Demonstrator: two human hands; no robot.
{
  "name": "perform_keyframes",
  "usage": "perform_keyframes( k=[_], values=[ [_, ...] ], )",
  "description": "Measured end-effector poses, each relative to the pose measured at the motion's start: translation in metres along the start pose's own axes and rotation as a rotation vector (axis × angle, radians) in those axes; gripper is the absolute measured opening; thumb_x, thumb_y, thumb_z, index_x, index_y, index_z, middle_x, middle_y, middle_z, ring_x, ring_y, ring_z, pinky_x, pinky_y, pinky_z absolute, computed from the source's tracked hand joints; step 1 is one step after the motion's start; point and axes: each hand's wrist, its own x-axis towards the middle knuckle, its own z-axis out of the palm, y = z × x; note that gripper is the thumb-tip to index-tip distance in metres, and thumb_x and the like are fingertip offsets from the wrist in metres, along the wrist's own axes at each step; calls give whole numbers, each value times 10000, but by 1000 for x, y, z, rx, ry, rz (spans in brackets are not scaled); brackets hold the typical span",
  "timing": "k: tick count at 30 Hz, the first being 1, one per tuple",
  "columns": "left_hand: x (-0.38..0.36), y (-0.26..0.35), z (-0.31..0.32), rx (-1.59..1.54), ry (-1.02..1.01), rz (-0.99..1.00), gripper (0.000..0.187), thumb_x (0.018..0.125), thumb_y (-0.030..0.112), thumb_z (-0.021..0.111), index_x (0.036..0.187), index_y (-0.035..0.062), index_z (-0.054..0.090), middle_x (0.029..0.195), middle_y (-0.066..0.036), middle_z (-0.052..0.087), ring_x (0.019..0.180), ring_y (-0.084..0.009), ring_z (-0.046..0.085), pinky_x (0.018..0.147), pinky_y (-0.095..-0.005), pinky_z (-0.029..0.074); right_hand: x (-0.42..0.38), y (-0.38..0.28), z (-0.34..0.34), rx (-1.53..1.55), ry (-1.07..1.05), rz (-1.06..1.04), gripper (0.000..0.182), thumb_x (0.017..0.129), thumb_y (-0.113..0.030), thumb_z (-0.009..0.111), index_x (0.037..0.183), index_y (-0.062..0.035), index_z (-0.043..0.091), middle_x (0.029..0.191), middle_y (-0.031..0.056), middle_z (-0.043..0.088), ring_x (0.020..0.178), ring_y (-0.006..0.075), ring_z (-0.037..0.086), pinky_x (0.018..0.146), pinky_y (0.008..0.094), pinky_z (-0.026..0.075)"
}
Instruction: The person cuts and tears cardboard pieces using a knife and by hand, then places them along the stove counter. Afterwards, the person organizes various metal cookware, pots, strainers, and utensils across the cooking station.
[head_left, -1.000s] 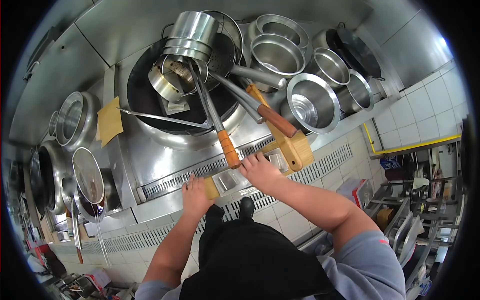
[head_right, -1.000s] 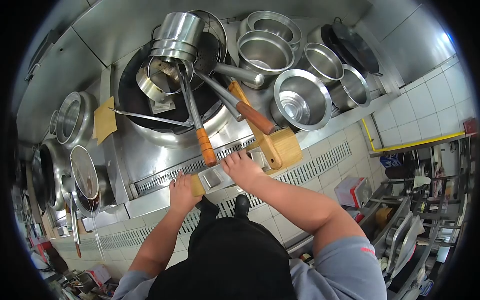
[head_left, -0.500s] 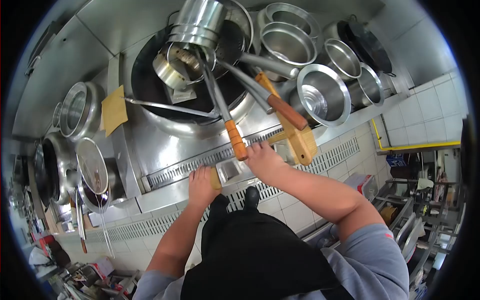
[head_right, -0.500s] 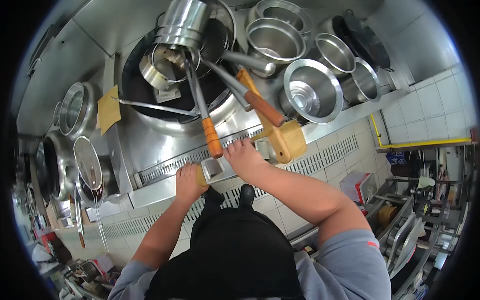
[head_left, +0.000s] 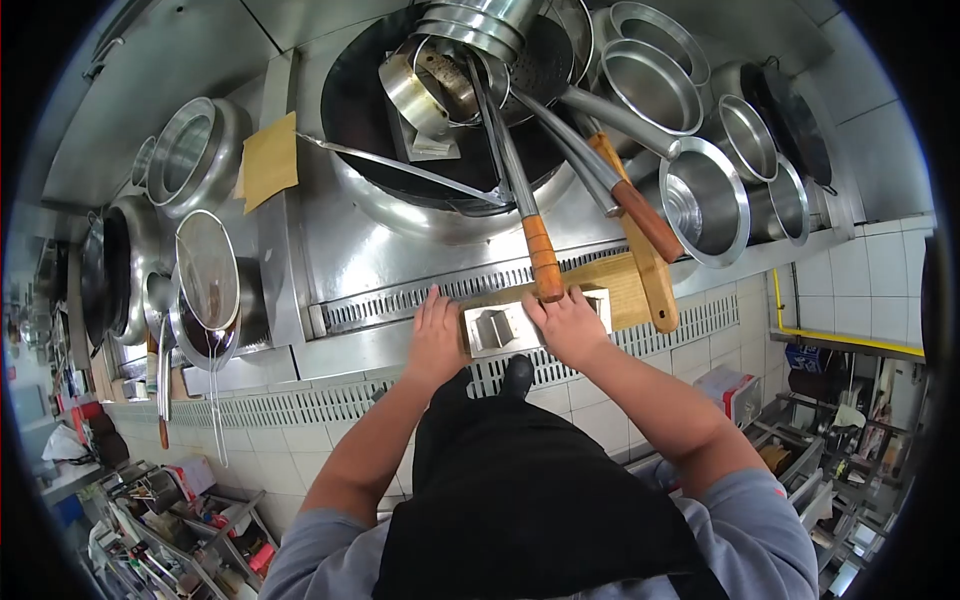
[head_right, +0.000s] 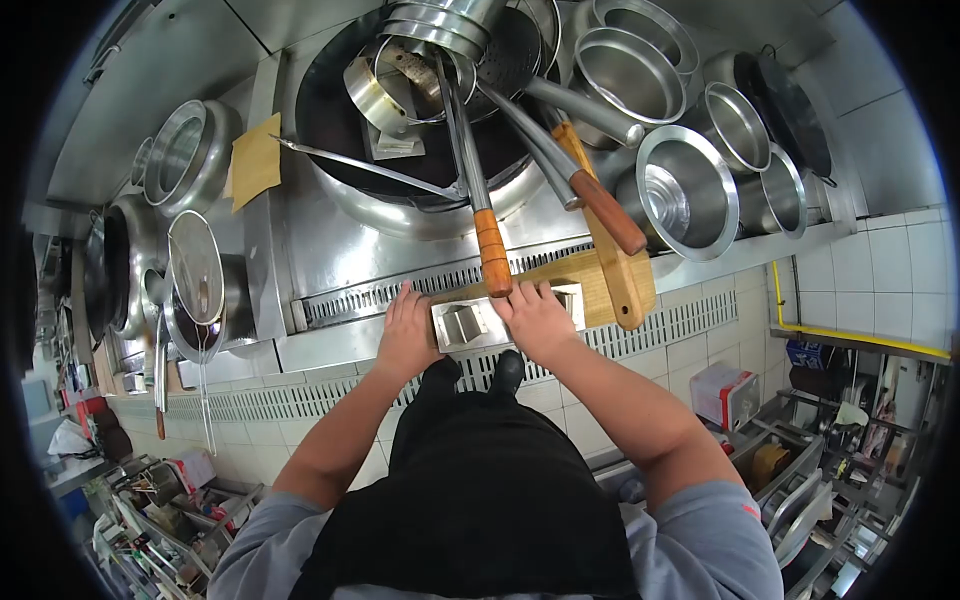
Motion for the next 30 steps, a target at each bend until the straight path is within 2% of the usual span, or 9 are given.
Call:
perform_keyframes(
  k=[3,8,12,20,22,24,26,29,30],
  values=[
    [-1,-1,-14,-76,-65,-30,899,571,263,921,1314,-6,491,1351,-185,487,1443,-378,329,1184,-506,275,17,-5,-10,52,-38,-34,580,914,-153,563,1469,-104,400,1157,91,644,1194,254,527,1065,437,361],
    [-1,-3,-11,-64,-73,-40,954,551,270,937,1334,-6,466,1364,-172,467,1464,-376,300,1183,-505,275,22,2,-27,118,-213,-27,641,930,-155,528,1539,-149,331,1209,66,647,1200,240,522,1061,428,354],
    [0,-6,-11,-49,-109,-46,952,555,279,935,1329,-9,460,1359,-174,466,1466,-380,297,1187,-504,271,21,-1,-8,68,-180,-48,615,936,-171,519,1515,-125,314,1324,111,543,1222,309,531,1096,457,345],
    [3,6,-44,-239,-155,-40,1149,604,427,907,1483,-36,331,1514,-226,381,1477,-363,296,1210,-500,228,22,-4,20,-20,-165,-28,696,995,-194,434,1607,-154,106,1340,92,592,1250,265,478,1109,514,282],
    [7,17,-45,-261,-127,-11,1055,682,456,859,1477,-38,372,1511,-227,415,1466,-343,327,1217,-491,210,26,-4,15,5,-180,-21,716,986,-194,436,1614,-155,94,1336,93,592,1253,268,476,1111,520,281],
    [12,18,-27,-57,-182,36,916,747,454,813,1434,-31,448,1482,-185,471,1467,-319,336,1211,-489,224,32,-3,18,108,-307,26,688,960,-184,451,1599,-266,211,1402,146,494,1304,347,464,1126,449,333],
    [18,24,-19,68,-213,47,785,809,447,764,1387,-26,523,1450,-148,524,1464,-296,350,1205,-490,235,33,-2,-14,229,-436,128,743,946,-113,420,1548,-496,216,1421,212,454,1295,380,473,1106,404,388],
    [13,19,-17,78,-179,59,818,796,480,757,1401,-14,514,1460,-140,520,1466,-299,346,1210,-491,223,32,-1,1,167,-427,71,717,957,-118,425,1580,-396,207,1408,255,443,1273,399,483,1126,461,354],
    [12,17,-17,84,-169,67,826,794,490,753,1406,-10,511,1463,-138,519,1468,-299,344,1212,-492,218,35,-4,32,108,-293,17,562,965,-172,439,1513,-249,342,1391,206,466,1273,359,465,1111,500,329]
  ],
)
